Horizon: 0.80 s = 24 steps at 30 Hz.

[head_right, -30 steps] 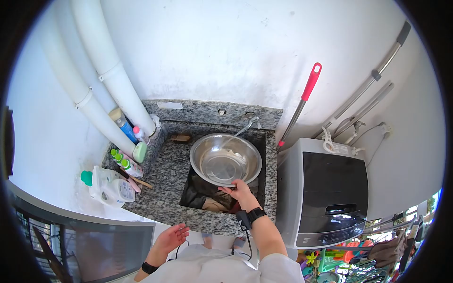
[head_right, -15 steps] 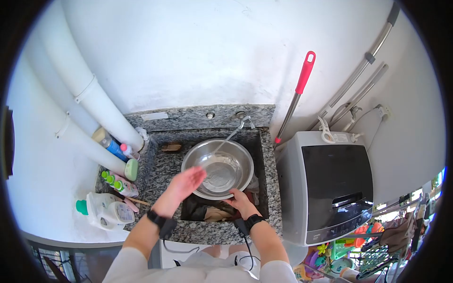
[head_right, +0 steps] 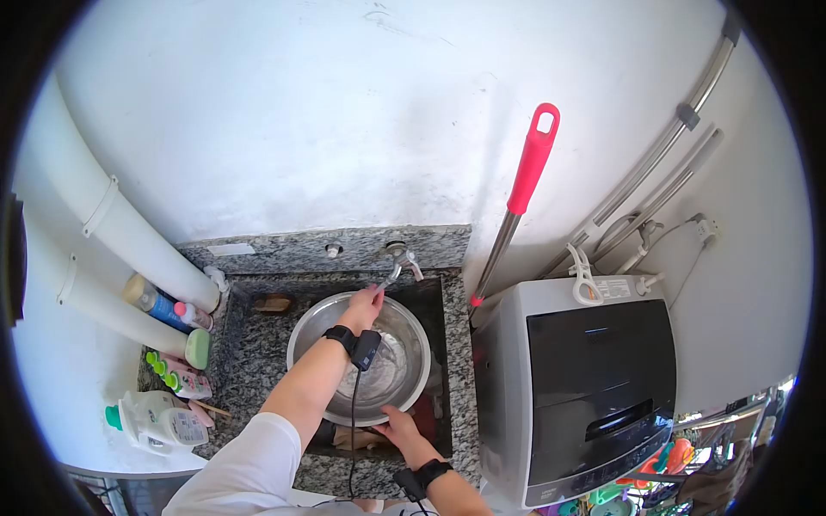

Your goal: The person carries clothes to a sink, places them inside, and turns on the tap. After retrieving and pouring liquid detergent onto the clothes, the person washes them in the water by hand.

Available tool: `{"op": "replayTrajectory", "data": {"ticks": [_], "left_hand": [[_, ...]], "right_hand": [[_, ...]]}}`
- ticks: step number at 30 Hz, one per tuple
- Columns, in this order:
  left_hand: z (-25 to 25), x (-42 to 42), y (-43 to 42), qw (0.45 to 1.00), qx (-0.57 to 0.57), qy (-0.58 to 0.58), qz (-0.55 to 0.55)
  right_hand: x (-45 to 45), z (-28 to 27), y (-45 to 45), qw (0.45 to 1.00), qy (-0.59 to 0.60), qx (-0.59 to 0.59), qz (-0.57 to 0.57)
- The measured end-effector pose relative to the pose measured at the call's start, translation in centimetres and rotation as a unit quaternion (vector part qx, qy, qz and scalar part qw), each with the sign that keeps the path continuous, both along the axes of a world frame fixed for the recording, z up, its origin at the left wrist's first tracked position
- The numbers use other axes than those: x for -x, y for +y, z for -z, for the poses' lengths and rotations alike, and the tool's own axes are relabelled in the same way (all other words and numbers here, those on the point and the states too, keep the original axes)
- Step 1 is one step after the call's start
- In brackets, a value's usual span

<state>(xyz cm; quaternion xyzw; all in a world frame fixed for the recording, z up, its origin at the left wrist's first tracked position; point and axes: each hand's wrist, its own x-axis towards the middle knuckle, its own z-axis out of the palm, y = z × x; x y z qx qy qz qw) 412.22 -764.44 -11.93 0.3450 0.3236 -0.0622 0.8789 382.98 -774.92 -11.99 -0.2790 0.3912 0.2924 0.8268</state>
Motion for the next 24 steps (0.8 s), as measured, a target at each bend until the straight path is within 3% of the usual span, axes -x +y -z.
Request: {"op": "replayTrajectory", "data": {"ticks": [1,6,12,17,18,19,21,22,23,24], "left_hand": [[0.4,-0.3,0.0,0.999,0.015,0.031,-0.038],[5.4,-3.2,0.8,0.995,-0.016,0.095,-0.013],[5.9,-4.1,0.1,0.995,-0.084,0.049,0.024],[9.3,-5.3,1.9,0.991,0.006,-0.005,0.137],[0.6,-1.1,1.7,0.983,0.003,-0.071,0.17],[-4.0,1.3,1.5,0.984,0.003,-0.068,0.166],[-8.1,4.5,1.3,0.965,-0.172,0.029,0.195],[-5.6,5.5,4.4,0.856,-0.369,-0.026,0.361],[-6.2,8.5,5.7,0.737,-0.58,-0.045,0.345],[-7.3,12.0,6.8,0.573,-0.756,-0.059,0.31]], "right_hand": [[0.2,-0.1,0.0,1.0,0.008,-0.004,0.0],[0.1,0.2,-0.4,0.999,0.017,-0.03,0.014],[-0.3,-0.5,-0.6,0.999,0.011,-0.04,0.006],[-0.3,-0.4,-0.6,1.0,-0.01,-0.026,-0.014],[-0.4,-0.8,-0.6,1.0,-0.009,-0.024,-0.011],[-0.6,-0.9,-0.7,1.0,-0.006,-0.024,-0.014],[-0.6,-1.1,-0.9,1.0,-0.008,-0.012,-0.014],[-0.7,-1.2,-1.0,1.0,-0.009,0.019,-0.023],[-0.9,-1.3,-1.2,0.999,-0.007,0.02,-0.029],[-1.1,-1.4,-1.5,0.997,-0.022,0.06,-0.05]]}}
